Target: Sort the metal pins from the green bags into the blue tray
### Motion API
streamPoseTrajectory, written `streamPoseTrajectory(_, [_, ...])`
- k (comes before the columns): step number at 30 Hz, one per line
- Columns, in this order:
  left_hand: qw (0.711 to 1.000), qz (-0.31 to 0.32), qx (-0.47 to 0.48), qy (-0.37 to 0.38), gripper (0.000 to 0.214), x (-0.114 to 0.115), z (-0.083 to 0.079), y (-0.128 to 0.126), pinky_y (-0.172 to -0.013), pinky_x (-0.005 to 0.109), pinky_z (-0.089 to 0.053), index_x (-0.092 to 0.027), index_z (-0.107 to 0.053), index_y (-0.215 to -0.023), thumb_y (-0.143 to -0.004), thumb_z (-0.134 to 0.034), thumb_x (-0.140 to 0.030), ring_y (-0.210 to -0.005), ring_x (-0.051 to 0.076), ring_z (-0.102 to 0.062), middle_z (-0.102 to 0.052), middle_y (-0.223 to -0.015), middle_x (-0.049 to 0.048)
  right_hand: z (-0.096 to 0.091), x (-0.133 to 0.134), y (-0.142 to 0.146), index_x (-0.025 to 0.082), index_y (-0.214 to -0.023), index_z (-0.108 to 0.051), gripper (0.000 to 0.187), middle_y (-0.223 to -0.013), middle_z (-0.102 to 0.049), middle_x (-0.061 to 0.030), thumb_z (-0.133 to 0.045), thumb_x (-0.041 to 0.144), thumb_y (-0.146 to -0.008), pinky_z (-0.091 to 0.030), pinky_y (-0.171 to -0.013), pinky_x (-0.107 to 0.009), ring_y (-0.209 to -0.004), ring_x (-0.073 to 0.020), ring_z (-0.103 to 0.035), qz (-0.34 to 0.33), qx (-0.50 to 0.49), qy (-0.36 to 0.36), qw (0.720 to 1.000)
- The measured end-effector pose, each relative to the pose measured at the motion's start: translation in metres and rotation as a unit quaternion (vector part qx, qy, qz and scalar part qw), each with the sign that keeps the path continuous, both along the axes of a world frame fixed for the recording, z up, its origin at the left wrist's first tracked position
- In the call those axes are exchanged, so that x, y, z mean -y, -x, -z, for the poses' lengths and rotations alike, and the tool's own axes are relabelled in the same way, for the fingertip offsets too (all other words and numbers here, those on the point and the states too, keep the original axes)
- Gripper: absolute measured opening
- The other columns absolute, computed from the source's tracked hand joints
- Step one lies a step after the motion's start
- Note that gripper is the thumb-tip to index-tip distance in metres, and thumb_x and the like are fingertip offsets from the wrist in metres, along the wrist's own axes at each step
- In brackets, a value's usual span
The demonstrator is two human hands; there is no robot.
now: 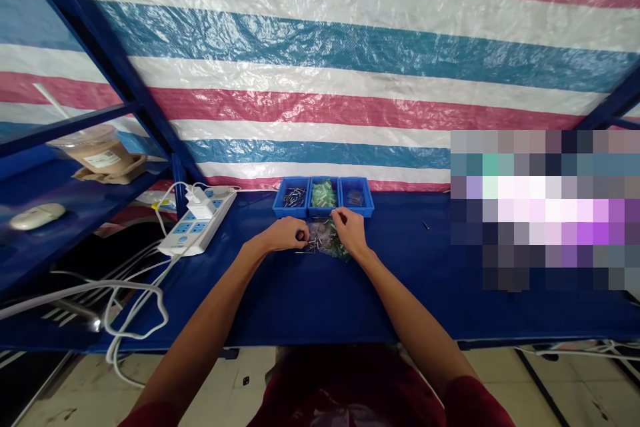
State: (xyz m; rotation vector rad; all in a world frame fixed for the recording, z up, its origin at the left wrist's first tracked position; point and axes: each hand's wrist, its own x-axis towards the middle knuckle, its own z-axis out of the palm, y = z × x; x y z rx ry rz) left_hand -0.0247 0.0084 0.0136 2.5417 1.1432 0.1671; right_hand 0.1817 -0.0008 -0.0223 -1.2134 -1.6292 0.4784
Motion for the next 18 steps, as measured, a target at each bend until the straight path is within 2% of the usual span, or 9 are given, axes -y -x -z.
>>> streamPoseTrajectory(9, [0.998, -0.010, 0.042, -0.054, 0.012, 0.003, 0.002, -0.005, -0.062, 0.022, -0.038, -0.018, -0.065, -0.071, -0.071, -0.053, -0.021, -0.066, 0.014, -0.057, -0.065, -0.076, 0.0012, 0.000, 0.001, 0.001, 0.019, -0.072, -0.065, 0.032, -0.062, -0.062, -0.0014, -0.046, 0.036, -0.091, -0.038, -0.058, -0.026, -0.057, -0.0161, -0.055, -0.006, -0.003, 0.001, 1.000])
streamPoseTrajectory(15, [0.986, -0.066, 0.112, -0.102, 0.012, 0.003, 0.014, -0.010, -0.062, 0.023, -0.039, -0.018, -0.064, -0.081, -0.076, -0.053, -0.021, -0.061, 0.014, -0.058, -0.064, -0.067, -0.0009, -0.003, 0.003, 0.002, 0.019, -0.072, -0.065, 0.031, -0.063, -0.063, -0.0016, -0.046, 0.035, -0.090, -0.038, -0.059, -0.027, -0.058, -0.0162, -0.056, -0.018, -0.005, -0.003, 1.000])
streamPoseTrajectory(18, [0.975, -0.079, 0.150, -0.144, 0.013, 0.003, 0.016, -0.011, -0.064, 0.024, -0.042, -0.018, -0.065, -0.085, -0.082, -0.053, -0.022, -0.064, 0.014, -0.060, -0.066, -0.073, 0.0009, -0.004, 0.003, 0.002, 0.019, -0.074, -0.066, 0.030, -0.062, -0.062, -0.0017, -0.046, 0.034, -0.090, -0.038, -0.059, -0.027, -0.058, -0.0162, -0.055, -0.020, -0.006, -0.002, 1.000])
